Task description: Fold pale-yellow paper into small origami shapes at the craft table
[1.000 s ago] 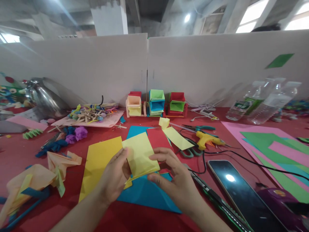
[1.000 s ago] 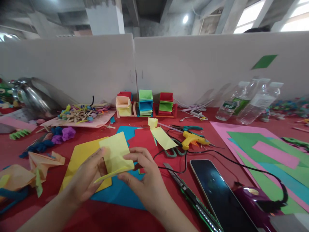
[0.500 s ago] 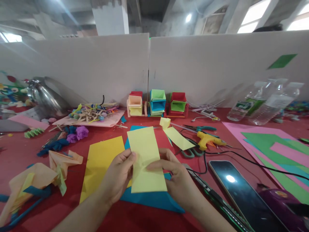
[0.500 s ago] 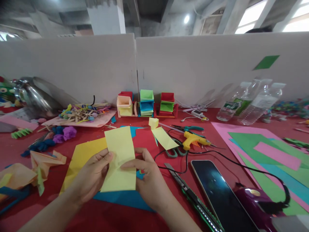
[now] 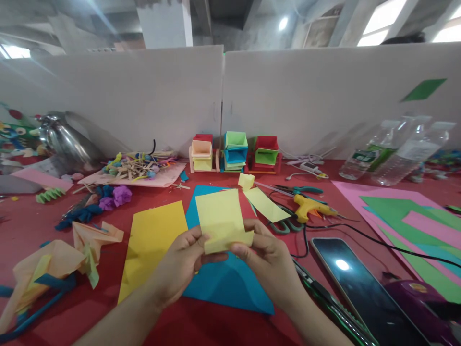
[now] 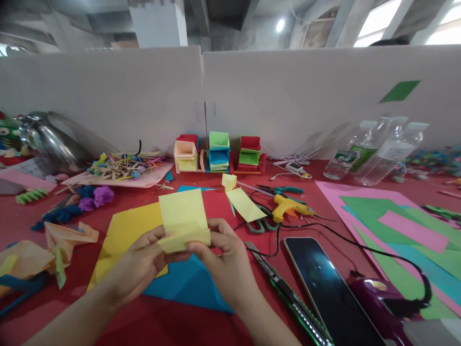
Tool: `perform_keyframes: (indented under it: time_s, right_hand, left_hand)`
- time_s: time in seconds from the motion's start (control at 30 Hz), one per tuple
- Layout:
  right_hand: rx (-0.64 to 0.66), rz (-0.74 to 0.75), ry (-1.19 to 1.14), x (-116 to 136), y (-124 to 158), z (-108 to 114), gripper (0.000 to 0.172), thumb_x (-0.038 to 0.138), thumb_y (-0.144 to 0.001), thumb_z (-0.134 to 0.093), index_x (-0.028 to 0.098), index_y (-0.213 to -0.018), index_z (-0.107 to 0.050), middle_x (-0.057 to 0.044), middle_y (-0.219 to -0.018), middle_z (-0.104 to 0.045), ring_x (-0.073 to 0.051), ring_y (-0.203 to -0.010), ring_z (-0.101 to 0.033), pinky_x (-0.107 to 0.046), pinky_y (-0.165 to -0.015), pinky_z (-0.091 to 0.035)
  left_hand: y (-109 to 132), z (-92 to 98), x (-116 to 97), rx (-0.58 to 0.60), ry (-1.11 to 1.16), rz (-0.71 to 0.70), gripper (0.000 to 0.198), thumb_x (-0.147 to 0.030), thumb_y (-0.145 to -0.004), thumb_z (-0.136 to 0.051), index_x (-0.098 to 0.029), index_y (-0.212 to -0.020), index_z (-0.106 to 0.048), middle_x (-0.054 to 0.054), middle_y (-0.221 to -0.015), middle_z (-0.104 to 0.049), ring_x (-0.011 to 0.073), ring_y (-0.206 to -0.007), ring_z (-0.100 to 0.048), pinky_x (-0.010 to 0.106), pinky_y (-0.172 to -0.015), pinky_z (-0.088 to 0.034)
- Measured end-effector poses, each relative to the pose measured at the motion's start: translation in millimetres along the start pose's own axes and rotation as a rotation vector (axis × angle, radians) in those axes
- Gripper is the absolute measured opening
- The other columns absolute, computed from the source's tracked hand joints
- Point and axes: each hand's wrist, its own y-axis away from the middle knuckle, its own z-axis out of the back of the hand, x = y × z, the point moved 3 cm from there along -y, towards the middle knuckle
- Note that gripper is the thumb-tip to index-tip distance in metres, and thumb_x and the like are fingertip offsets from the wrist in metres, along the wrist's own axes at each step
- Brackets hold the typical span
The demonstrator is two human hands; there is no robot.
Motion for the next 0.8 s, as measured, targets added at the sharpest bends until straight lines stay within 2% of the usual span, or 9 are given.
perform_keyframes:
  time_s: [0.1, 0.27, 0.47, 0.67, 0.8]
  right_hand:
    - [-0.053, -0.087, 0.017, -1.6, -0.1, 1.1, 0.012, 0.032, -0.076, -0.063, 0.022, -0.078, -0.070, -0.005, -0.090, -0.058, -0.018, -0.085, -0.056, -0.028, -0.069, -0.048]
    - [-0.057, -0.091, 0.131, 2.7, 0.4, 0.2, 0.013, 0.028, -0.075, -0.063, 0.019, -0.066, -0.066, -0.004, -0.083, -0.057, -0.016, -0.080, -0.056, -0.026, -0.067, -0.047]
    - [-0.031, -0.111, 0.225, 2.1, 0.9, -2.6, 0.014, 0.028, -0.076, -0.061, 0.018, -0.068, -0.064, -0.005, -0.089, -0.057, -0.016, -0.083, -0.057, -0.026, -0.069, -0.047]
    - [-0.099, -0.167, 0.246, -1.5, 2.5, 0.4, 0.021, 0.036, -0.073, -0.064, 0.018, -0.068, -0.054, -0.002, -0.075, -0.056, -0.014, -0.065, -0.052, -0.026, -0.057, -0.044]
    - [-0.113, -0.200, 0.232, -3.2, 3.5, -1.4, 0.022, 0.037, -0.073, -0.063, 0.018, -0.069, -0.052, -0.002, -0.074, -0.056, -0.014, -0.065, -0.052, -0.027, -0.057, -0.044]
  left_hand:
    - [1.8, 1.3, 3.0, 0.028, 0.020, -0.020, 0.028, -0.031, -0.085, -0.051, -0.021, -0.109, -0.063, 0.008, -0.111, -0.064, 0.0230, -0.105, -0.056, 0.034, -0.086, -0.047]
    - [4.4, -1.4, 3.0, 0.087, -0.105, -0.076, 0.041, -0.047, -0.077, -0.057, -0.021, -0.109, -0.064, 0.008, -0.109, -0.065, 0.0256, -0.104, -0.056, 0.035, -0.086, -0.047]
    - [1.9, -1.8, 5.0, 0.052, -0.165, 0.006, 0.034, -0.041, -0.083, -0.053, -0.023, -0.109, -0.064, 0.006, -0.107, -0.066, 0.0217, -0.100, -0.059, 0.032, -0.083, -0.048]
    - [0.9, -1.4, 6.8, 0.061, -0.089, 0.016, 0.032, -0.036, -0.083, -0.054, -0.024, -0.112, -0.062, 0.006, -0.110, -0.065, 0.0206, -0.100, -0.058, 0.031, -0.082, -0.048]
    - [0.5, -0.6, 8.1, 0.056, -0.075, 0.028, 0.031, -0.032, -0.084, -0.054, -0.024, -0.113, -0.061, 0.006, -0.111, -0.065, 0.0194, -0.100, -0.058, 0.029, -0.082, -0.047]
